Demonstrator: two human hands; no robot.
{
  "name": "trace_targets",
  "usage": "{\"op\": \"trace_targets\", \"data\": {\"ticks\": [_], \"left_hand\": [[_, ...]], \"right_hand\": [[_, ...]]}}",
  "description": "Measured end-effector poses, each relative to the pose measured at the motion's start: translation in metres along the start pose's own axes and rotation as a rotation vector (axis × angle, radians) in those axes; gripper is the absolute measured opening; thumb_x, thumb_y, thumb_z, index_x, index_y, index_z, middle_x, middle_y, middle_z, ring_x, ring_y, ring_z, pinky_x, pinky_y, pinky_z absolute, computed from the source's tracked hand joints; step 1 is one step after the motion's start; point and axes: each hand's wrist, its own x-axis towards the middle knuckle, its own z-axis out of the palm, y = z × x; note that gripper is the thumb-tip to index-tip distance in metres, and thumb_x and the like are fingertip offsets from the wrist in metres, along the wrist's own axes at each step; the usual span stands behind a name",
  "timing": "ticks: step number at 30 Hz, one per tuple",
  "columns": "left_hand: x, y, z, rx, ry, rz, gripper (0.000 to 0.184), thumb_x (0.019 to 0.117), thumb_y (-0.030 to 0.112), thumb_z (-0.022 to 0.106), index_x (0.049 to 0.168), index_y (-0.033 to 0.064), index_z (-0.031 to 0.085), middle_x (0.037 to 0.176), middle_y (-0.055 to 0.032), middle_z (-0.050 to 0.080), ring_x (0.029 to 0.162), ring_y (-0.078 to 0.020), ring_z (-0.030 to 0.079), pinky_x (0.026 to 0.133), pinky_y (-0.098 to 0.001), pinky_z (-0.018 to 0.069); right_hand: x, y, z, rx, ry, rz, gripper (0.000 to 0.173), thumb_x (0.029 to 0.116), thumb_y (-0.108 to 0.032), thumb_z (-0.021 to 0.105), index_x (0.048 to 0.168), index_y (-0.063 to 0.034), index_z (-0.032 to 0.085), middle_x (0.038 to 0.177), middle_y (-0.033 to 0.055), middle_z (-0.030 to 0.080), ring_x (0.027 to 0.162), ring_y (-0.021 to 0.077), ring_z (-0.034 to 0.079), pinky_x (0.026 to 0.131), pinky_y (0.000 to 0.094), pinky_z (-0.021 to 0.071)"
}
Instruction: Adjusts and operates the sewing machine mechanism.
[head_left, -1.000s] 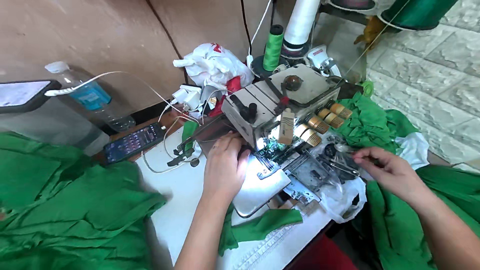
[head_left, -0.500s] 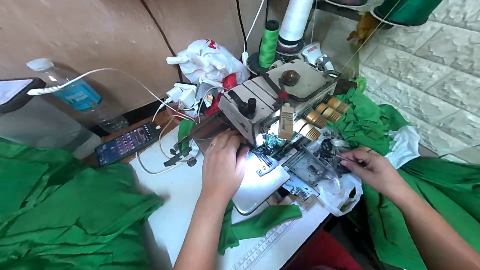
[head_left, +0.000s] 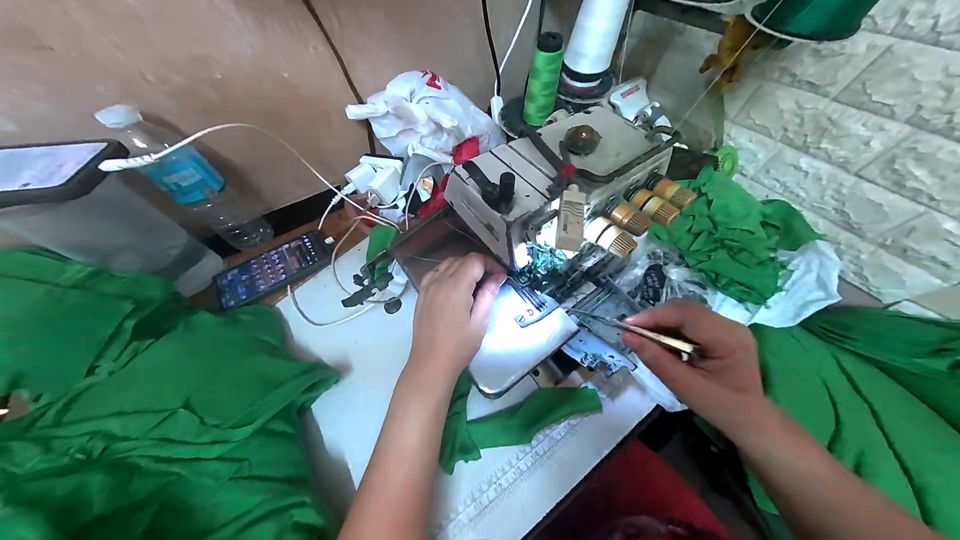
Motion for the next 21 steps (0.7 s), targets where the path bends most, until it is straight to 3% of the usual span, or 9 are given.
{"op": "trace_targets", "data": {"ticks": [3, 7, 10, 13, 17, 21], "left_hand": [[-0.001, 0.001, -0.001, -0.015, -0.006, 0.023, 0.020, 0.1022, 0.024, 0.057, 0.098, 0.0097, 0.071, 0.090, -0.0011, 0.068, 0.091, -0.0152, 0.064, 0.088, -0.0417, 0.0494], [0.000, 0.003, -0.002, 0.003, 0.011, 0.031, 0.027, 0.1045, 0.025, 0.054, 0.096, 0.0058, 0.071, 0.093, -0.0060, 0.068, 0.095, -0.0191, 0.065, 0.088, -0.0404, 0.0510], [0.002, 0.005, -0.002, 0.065, -0.004, -0.015, 0.028, 0.1052, 0.021, 0.050, 0.096, 0.0031, 0.070, 0.107, -0.0119, 0.067, 0.108, -0.0246, 0.064, 0.094, -0.0434, 0.0519], [0.006, 0.010, -0.003, 0.111, -0.061, -0.063, 0.018, 0.0989, 0.007, 0.055, 0.102, 0.0016, 0.072, 0.119, -0.0151, 0.068, 0.117, -0.0292, 0.064, 0.100, -0.0484, 0.0509], [0.011, 0.019, -0.003, 0.149, -0.101, -0.128, 0.018, 0.0969, 0.010, 0.061, 0.105, -0.0017, 0.072, 0.120, -0.0182, 0.068, 0.119, -0.0363, 0.061, 0.101, -0.0555, 0.0475], [0.015, 0.024, -0.001, 0.189, -0.106, -0.179, 0.016, 0.0969, 0.010, 0.060, 0.102, 0.0013, 0.073, 0.118, -0.0160, 0.069, 0.117, -0.0372, 0.061, 0.097, -0.0570, 0.0469]], "right_hand": [[0.004, -0.002, 0.016, -0.177, -0.061, -0.102, 0.024, 0.1058, -0.025, 0.055, 0.112, -0.0044, 0.065, 0.086, 0.0070, 0.066, 0.071, 0.0054, 0.060, 0.065, 0.0177, 0.0507], [0.008, -0.008, 0.025, -0.317, -0.128, -0.144, 0.029, 0.1071, -0.025, 0.049, 0.124, -0.0084, 0.067, 0.089, 0.0109, 0.069, 0.068, 0.0196, 0.065, 0.057, 0.0332, 0.0527], [0.008, -0.010, 0.023, -0.326, -0.156, -0.156, 0.033, 0.1057, -0.023, 0.050, 0.130, -0.0091, 0.067, 0.086, 0.0104, 0.071, 0.065, 0.0202, 0.064, 0.056, 0.0339, 0.0521], [0.005, -0.007, 0.021, -0.325, -0.157, -0.203, 0.032, 0.1056, -0.022, 0.048, 0.128, -0.0127, 0.070, 0.079, 0.0091, 0.067, 0.064, 0.0204, 0.062, 0.054, 0.0335, 0.0489], [0.008, -0.006, 0.023, -0.402, -0.152, -0.237, 0.033, 0.1036, -0.019, 0.049, 0.126, -0.0143, 0.072, 0.072, 0.0072, 0.062, 0.060, 0.0216, 0.059, 0.051, 0.0342, 0.0455], [0.014, -0.007, 0.027, -0.479, -0.153, -0.249, 0.034, 0.1022, -0.018, 0.048, 0.125, -0.0135, 0.073, 0.073, 0.0077, 0.066, 0.062, 0.0235, 0.063, 0.051, 0.0358, 0.0477]]}}
